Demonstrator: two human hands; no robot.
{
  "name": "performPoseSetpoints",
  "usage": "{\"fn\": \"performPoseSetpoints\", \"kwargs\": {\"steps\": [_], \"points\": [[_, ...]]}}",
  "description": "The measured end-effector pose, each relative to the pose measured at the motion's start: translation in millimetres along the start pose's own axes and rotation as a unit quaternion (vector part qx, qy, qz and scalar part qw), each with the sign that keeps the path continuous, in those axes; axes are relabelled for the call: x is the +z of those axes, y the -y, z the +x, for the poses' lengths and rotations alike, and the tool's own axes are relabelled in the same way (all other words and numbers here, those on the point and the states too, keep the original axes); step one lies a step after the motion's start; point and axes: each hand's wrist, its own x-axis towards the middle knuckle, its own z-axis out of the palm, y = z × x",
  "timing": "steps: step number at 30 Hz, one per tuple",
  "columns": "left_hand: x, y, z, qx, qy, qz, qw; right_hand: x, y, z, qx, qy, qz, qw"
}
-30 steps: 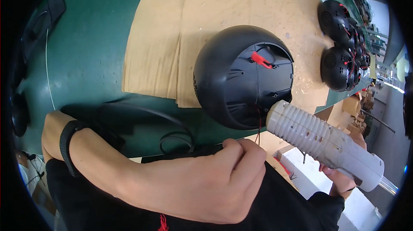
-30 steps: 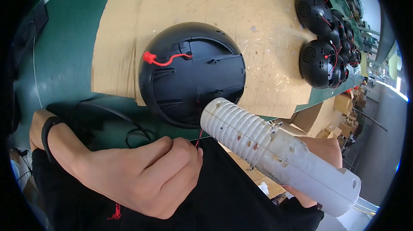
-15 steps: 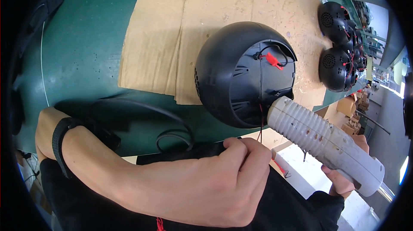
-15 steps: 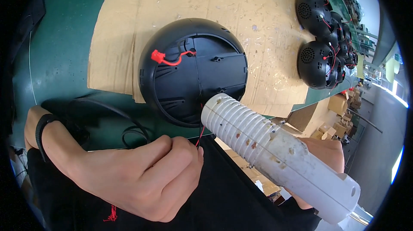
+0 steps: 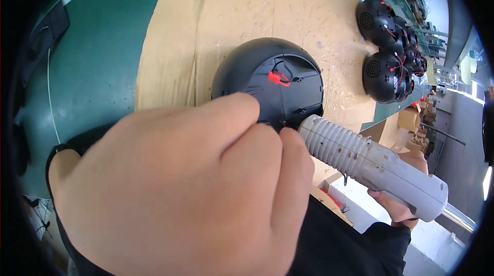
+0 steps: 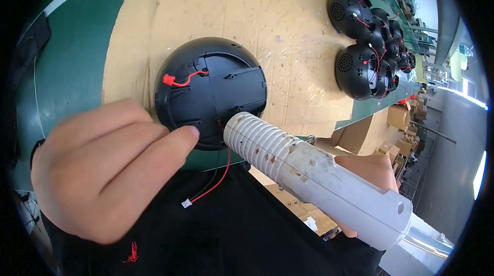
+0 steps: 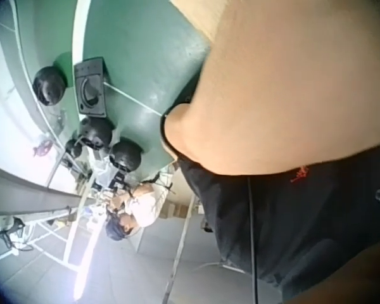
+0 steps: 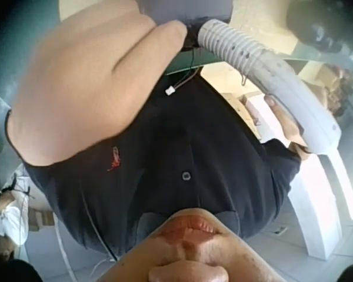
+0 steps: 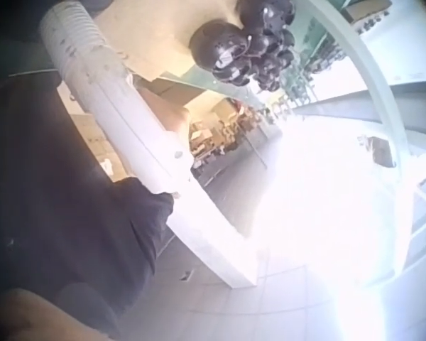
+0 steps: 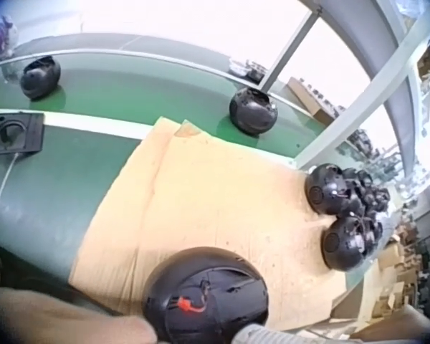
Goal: Applying hot glue to wires inside black spherical electronic housings on an assembly line.
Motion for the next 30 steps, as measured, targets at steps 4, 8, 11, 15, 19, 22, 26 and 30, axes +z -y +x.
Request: {"fn": "performPoseSetpoints", "kwargs": {"steps": [4,8,11,15,19,22,26,30], "points": [[-1,-1,7,0.056,0.043,-0.050,0.996,0,3,5,-0.031,-0.026,0.001,0.999],[17,-5,7,0.134,-0.025,-0.079,0.988,11,10,9,-0.061,-0.121,0.151,0.979],[16,6,4,0.129,-0.051,-0.094,0.986,8,12,10,-0.059,-0.111,0.213,0.969],[-1,40,16,0.053,-0.060,-0.074,0.994,-5,10,7,-0.034,-0.030,0.196,0.980],[1,56,31,-0.073,-0.074,-0.162,0.981,3,3,5,-0.034,-0.036,0.192,0.980],[3,55,33,-0.092,-0.085,-0.176,0.976,10,-13,2,-0.060,-0.076,0.167,0.981],[1,53,32,-0.103,-0.054,-0.158,0.981,21,-37,-8,-0.073,-0.116,0.155,0.978],[-1,55,30,-0.098,-0.042,-0.164,0.981,26,-53,-15,-0.080,-0.138,0.152,0.975]]}}
